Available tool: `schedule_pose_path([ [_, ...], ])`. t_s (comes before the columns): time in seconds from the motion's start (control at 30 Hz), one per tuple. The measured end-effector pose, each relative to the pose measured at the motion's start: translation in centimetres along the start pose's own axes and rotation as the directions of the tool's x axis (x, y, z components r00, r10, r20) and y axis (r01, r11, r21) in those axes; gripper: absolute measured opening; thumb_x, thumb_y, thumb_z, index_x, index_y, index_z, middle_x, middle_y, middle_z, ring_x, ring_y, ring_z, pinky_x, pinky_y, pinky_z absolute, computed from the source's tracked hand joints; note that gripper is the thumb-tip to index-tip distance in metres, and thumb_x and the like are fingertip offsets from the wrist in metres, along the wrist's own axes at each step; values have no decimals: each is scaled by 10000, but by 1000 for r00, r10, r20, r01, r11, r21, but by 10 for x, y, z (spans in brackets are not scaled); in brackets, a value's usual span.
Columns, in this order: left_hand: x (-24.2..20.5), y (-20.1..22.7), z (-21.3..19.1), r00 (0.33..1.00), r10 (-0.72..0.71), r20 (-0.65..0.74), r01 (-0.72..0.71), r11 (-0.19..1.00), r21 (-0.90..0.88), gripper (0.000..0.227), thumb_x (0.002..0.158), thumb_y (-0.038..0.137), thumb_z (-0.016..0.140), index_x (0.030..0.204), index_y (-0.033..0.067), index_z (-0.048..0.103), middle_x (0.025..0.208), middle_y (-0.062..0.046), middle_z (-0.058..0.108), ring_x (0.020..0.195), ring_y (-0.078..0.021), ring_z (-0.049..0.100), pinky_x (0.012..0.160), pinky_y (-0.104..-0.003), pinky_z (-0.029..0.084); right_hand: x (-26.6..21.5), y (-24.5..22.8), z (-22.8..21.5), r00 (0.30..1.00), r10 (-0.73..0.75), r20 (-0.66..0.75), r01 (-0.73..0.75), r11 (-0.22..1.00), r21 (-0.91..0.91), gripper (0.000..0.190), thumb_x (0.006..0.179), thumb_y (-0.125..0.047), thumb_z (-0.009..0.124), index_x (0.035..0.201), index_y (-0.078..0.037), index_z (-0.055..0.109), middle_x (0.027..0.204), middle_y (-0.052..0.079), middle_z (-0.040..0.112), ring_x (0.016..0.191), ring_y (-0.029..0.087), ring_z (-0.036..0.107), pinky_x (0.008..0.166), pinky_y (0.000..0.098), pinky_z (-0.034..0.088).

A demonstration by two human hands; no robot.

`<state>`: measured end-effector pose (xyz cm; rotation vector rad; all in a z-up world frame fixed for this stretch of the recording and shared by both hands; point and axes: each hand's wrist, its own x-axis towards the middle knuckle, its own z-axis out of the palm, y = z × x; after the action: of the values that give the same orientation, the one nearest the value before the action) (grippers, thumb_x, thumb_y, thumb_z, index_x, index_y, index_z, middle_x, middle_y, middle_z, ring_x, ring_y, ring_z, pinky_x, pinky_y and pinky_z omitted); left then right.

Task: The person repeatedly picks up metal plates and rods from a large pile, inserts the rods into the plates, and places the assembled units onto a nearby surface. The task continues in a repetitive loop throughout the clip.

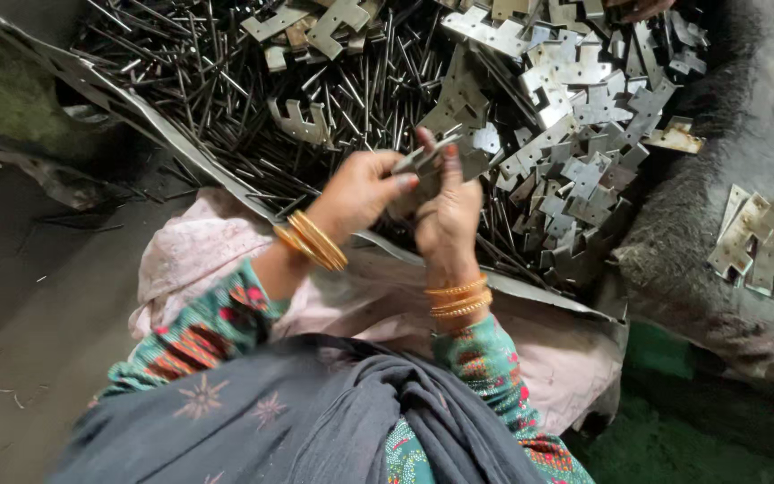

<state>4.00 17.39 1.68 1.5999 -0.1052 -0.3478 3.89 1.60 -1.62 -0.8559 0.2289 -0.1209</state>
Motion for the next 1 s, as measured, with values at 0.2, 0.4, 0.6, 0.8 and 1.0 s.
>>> schedule_pose_path([
  [0.2,77,33,-44,887,78,456,-378,691,617,281,870,277,734,1064,74,754,874,-127,734,781,-257,677,700,-400,517,26,-84,-18,918,148,368,256,486,-835,314,833,-2,760,1132,43,675,957,56,700,852,117,621,721,277,486],
  [0.4,175,-9,-61,726,680,107,12,-168,986,653,1031,656,660,1239,38,703,1215,-215,686,1106,-407,630,871,-616,469,17,-118,-100,986,-85,142,159,723,-672,138,839,80,790,967,40,754,896,13,726,805,66,621,728,230,497],
  [0.6,204,-83,-131,878,455,-147,159,13,987,424,1012,381,775,1083,-25,675,1179,-260,630,1059,-426,641,842,-510,543,-22,-233,-237,641,-718,-270,376,601,-706,195,806,134,748,958,16,712,955,57,743,850,131,694,833,273,605],
  [0.8,157,-37,-99,756,628,-187,10,275,961,128,1034,90,623,1096,-11,670,1001,-158,698,903,-345,708,707,-450,551,67,-363,-408,521,-796,-307,296,506,-810,249,825,9,868,1023,92,742,980,169,765,853,233,729,799,342,627],
  [1.0,84,19,-32,721,684,-115,-455,592,666,153,963,-10,741,1108,-44,774,1007,-165,758,892,-240,730,805,-369,569,96,-395,-486,626,-704,-336,-494,-24,-869,650,807,-477,952,1109,20,663,1232,286,612,1096,433,581,987,547,450],
])
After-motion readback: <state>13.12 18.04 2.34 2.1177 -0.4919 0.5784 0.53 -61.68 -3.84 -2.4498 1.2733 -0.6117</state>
